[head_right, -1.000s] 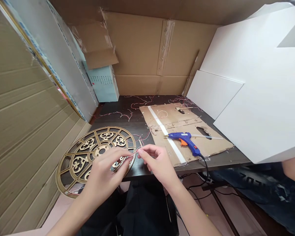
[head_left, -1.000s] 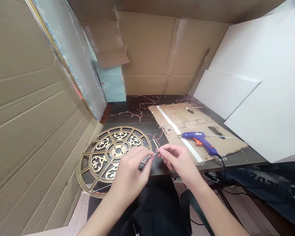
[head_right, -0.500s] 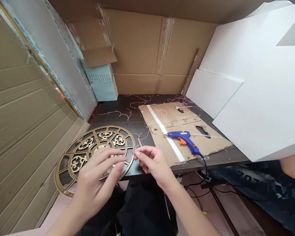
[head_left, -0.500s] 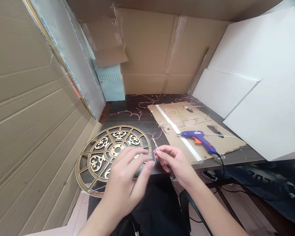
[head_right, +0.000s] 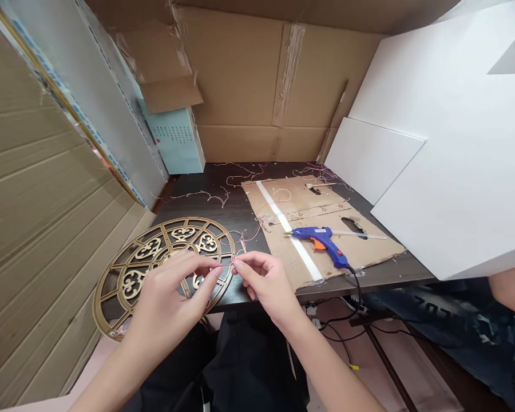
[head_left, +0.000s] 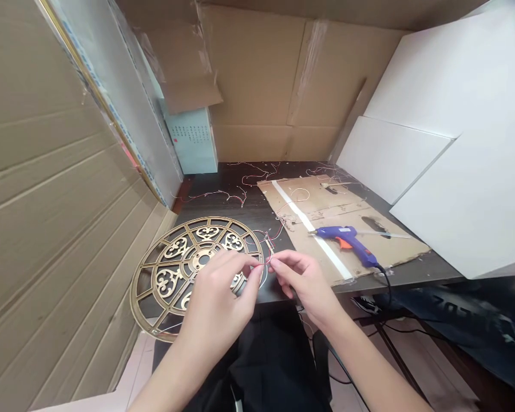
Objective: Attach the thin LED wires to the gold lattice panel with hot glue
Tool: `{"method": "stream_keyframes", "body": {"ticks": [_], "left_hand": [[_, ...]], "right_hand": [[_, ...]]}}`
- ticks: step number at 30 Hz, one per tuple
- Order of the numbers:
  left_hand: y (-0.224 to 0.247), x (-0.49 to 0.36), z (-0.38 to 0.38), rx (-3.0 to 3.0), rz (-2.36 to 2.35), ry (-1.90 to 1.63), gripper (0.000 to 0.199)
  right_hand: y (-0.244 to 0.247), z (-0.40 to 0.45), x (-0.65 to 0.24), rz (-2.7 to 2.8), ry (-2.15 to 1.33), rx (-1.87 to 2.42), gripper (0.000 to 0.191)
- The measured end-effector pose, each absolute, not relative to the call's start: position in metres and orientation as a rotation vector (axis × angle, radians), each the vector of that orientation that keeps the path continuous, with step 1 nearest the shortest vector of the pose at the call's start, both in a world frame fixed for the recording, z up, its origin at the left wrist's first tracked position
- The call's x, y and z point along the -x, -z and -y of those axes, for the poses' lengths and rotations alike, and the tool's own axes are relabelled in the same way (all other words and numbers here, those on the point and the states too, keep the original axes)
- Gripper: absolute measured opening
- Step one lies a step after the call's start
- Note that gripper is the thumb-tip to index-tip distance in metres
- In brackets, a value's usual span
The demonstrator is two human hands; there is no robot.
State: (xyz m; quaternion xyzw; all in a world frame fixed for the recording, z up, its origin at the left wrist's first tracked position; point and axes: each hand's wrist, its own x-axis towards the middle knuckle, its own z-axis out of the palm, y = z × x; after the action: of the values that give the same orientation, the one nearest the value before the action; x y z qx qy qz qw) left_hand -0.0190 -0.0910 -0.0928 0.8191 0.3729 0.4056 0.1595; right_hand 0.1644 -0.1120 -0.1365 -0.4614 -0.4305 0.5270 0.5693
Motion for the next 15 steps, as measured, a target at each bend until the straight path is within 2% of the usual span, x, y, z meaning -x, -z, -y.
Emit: {"method": "stream_keyframes", "body": {"ticks": [4,11,15], "left_hand": [[0.09,0.019,0.098,-2.238,-1.13,-1.104,0.016],[0.082,0.025,0.087,-2.015,-1.163,-0.776,0.013],[0.088,0.027,0.079,-2.058,-1.238,-0.804,0.011]], "right_hand": [[0.141,0.113,-0.164,1.019,-1.209,1.094,0.034],[0.144,0.112,-0.164,1.021,-1.184,1.091,0.032],[0.144,0.111,-0.164,1.016,-1.183,1.085,0.033]]}}
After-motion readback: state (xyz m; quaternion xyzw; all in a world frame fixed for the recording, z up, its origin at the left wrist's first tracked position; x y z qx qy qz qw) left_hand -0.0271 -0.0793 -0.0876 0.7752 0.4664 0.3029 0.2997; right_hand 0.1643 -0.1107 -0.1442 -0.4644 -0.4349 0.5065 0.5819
